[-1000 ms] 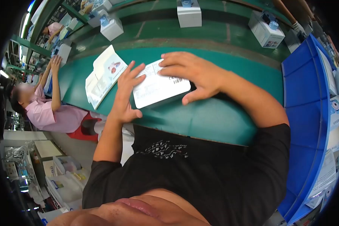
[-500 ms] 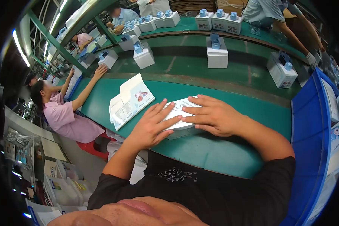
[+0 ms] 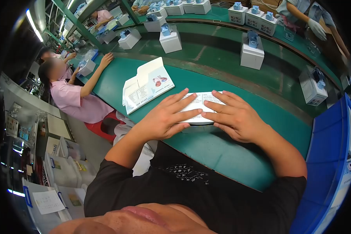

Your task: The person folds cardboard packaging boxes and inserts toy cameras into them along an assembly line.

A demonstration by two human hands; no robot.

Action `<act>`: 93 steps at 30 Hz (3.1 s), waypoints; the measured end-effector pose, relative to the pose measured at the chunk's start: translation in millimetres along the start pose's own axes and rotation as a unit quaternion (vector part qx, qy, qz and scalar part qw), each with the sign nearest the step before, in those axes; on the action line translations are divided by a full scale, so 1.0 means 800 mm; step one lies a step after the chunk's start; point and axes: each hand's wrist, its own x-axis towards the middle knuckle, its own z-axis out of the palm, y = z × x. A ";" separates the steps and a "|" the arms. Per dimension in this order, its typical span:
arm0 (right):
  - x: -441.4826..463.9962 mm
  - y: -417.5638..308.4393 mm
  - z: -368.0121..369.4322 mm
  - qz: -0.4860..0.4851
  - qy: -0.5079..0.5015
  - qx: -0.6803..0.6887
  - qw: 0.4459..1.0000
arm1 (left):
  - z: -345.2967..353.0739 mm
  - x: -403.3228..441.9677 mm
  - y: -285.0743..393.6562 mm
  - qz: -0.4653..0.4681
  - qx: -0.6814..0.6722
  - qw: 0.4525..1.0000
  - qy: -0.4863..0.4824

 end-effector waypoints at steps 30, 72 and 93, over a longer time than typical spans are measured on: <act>0.010 0.201 0.014 0.315 0.376 -0.269 0.829 | -0.002 -0.014 0.004 -0.207 -0.159 0.962 0.076; 0.086 0.021 0.051 0.278 0.271 0.466 0.795 | 0.069 0.000 -0.078 -0.182 -0.728 0.582 0.314; -0.038 0.278 0.009 0.578 0.311 -0.117 0.745 | -0.007 -0.184 -0.221 -0.459 0.104 0.882 -0.041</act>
